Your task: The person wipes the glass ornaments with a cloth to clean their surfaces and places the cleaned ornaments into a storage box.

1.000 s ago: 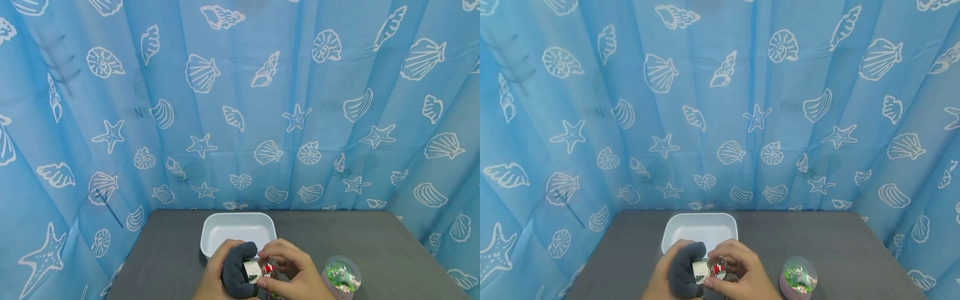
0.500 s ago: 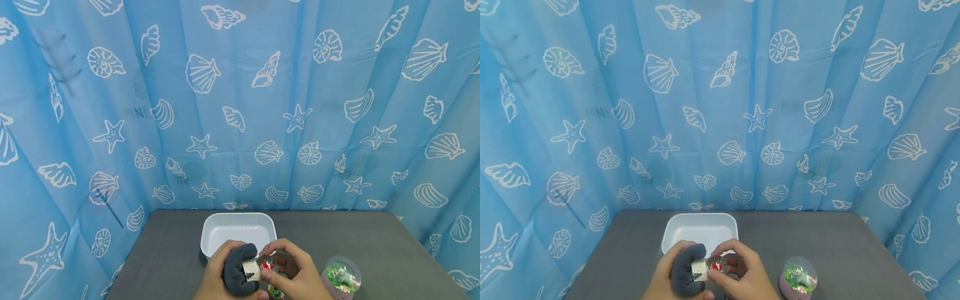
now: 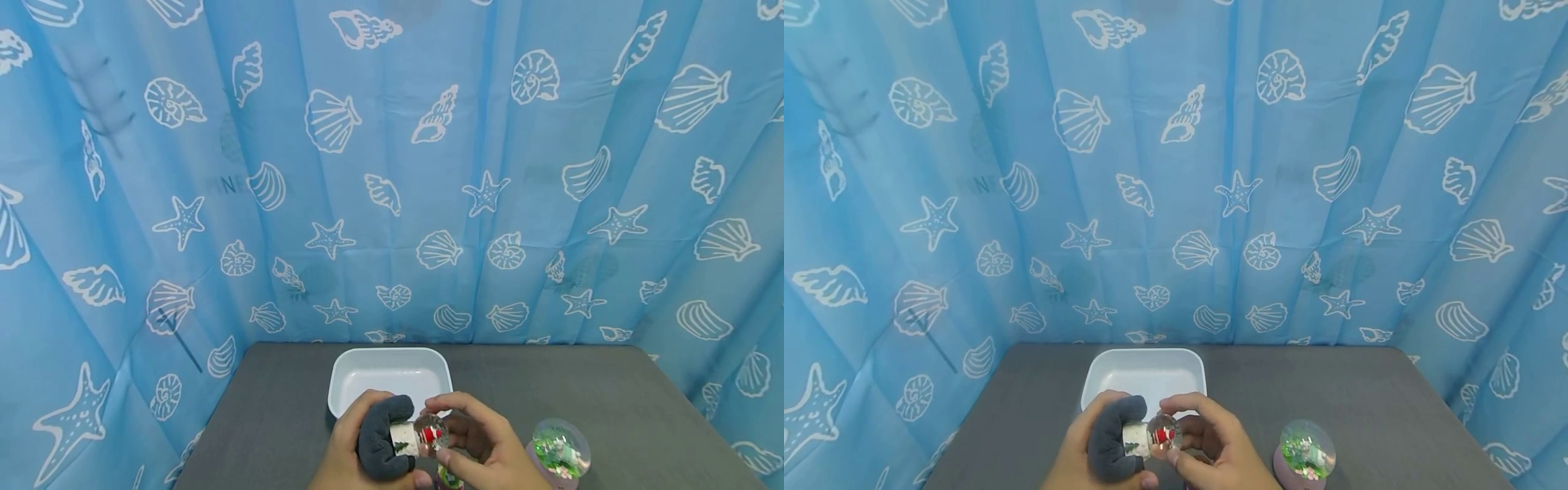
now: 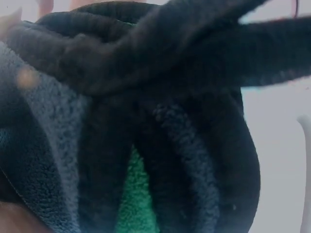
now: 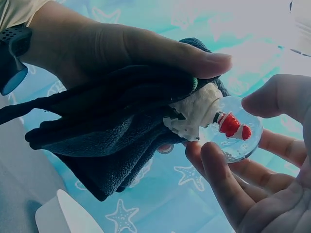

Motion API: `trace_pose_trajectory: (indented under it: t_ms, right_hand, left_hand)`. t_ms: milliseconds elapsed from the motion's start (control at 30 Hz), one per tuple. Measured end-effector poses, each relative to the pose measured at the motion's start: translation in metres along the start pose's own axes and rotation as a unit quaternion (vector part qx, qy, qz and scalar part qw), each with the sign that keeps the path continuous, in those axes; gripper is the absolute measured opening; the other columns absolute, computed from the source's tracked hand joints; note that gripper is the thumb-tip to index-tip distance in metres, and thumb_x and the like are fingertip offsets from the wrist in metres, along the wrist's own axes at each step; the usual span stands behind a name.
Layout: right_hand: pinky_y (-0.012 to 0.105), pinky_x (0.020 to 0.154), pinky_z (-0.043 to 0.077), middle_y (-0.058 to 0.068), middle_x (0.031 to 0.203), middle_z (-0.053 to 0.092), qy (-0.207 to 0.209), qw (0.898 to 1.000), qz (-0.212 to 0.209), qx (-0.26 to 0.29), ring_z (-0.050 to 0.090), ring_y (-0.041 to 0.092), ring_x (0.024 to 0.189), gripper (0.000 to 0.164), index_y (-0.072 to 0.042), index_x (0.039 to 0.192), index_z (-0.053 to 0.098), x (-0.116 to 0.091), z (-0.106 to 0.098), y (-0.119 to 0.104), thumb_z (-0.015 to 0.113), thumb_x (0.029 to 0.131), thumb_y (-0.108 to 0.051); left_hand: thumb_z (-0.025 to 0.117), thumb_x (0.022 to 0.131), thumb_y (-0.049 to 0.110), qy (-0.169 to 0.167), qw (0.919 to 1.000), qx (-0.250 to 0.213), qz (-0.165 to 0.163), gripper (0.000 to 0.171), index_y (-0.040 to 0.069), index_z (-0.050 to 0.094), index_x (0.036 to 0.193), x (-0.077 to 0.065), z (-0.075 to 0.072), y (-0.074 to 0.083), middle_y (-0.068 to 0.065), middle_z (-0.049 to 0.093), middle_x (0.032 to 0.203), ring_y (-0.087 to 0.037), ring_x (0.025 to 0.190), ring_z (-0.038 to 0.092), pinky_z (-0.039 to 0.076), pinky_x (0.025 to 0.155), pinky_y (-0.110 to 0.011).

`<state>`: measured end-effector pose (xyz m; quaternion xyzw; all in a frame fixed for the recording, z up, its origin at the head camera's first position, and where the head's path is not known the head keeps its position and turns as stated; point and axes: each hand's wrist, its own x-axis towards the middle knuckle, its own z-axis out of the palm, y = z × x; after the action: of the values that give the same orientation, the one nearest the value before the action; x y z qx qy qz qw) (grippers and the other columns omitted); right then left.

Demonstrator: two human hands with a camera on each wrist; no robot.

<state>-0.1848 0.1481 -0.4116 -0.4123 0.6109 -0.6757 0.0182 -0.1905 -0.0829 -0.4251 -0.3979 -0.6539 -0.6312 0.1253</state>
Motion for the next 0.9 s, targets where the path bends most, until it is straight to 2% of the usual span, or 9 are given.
trace_pose_trajectory:
  t_ms: [200, 433, 633, 767, 900]
  right_hand:
    - [0.039, 0.075, 0.061, 0.016, 0.127, 0.053, -0.009, 0.998, -0.046, -0.039, 0.067, 0.022, 0.101, 0.052, 0.008, 0.138, 0.043, 0.0002, 0.0001, 0.0031, 0.049, 0.089, 0.022]
    - [0.033, 0.063, 0.060, 0.012, 0.117, 0.058, 0.004, 0.996, -0.055, -0.075, 0.065, 0.017, 0.078, 0.049, 0.005, 0.135, 0.049, 0.0011, 0.0027, 0.0055, 0.054, 0.088, 0.020]
    - [0.032, 0.060, 0.059, 0.006, 0.111, 0.067, 0.044, 0.988, -0.015, -0.145, 0.066, 0.012, 0.070, 0.044, -0.007, 0.129, 0.059, 0.0009, 0.0038, 0.0041, 0.059, 0.089, 0.012]
    - [0.031, 0.057, 0.059, 0.006, 0.107, 0.072, 0.061, 0.987, 0.022, -0.147, 0.066, 0.010, 0.066, 0.036, -0.010, 0.124, 0.063, 0.0010, 0.0044, 0.0037, 0.060, 0.092, 0.007]
    - [0.031, 0.053, 0.057, 0.008, 0.088, 0.072, 0.070, 0.986, 0.039, -0.143, 0.064, 0.012, 0.058, 0.025, -0.007, 0.116, 0.067, 0.0022, 0.0057, 0.0052, 0.058, 0.095, 0.003]
  left_hand:
    - [0.083, 0.076, 0.003, -0.021, 0.9994, -0.028, -0.007, 0.068, 0.005, 0.046, 0.133, 0.0007, -0.0019, 0.0015, -0.014, 0.058, 0.118, -0.024, 0.100, 0.064, 0.056, 0.088, -0.035]
    - [0.085, 0.074, 0.006, -0.031, 0.9991, -0.003, 0.028, 0.070, 0.005, 0.046, 0.132, 0.0017, -0.0025, -0.0013, -0.009, 0.058, 0.117, -0.021, 0.099, 0.064, 0.057, 0.087, -0.035]
    - [0.086, 0.074, 0.008, -0.005, 0.9994, 0.025, 0.021, 0.066, 0.007, 0.050, 0.130, 0.0005, -0.0006, 0.0011, -0.006, 0.059, 0.114, -0.020, 0.098, 0.062, 0.056, 0.085, -0.034]
    - [0.088, 0.071, 0.010, 0.020, 0.9982, 0.044, 0.034, 0.064, 0.008, 0.054, 0.126, 0.0011, 0.0021, 0.0021, -0.005, 0.059, 0.110, -0.018, 0.094, 0.061, 0.056, 0.081, -0.032]
    - [0.090, 0.070, 0.016, 0.034, 0.9957, 0.064, 0.058, 0.062, 0.009, 0.056, 0.121, 0.0006, 0.0043, 0.0011, -0.004, 0.060, 0.105, -0.016, 0.091, 0.060, 0.055, 0.078, -0.031]
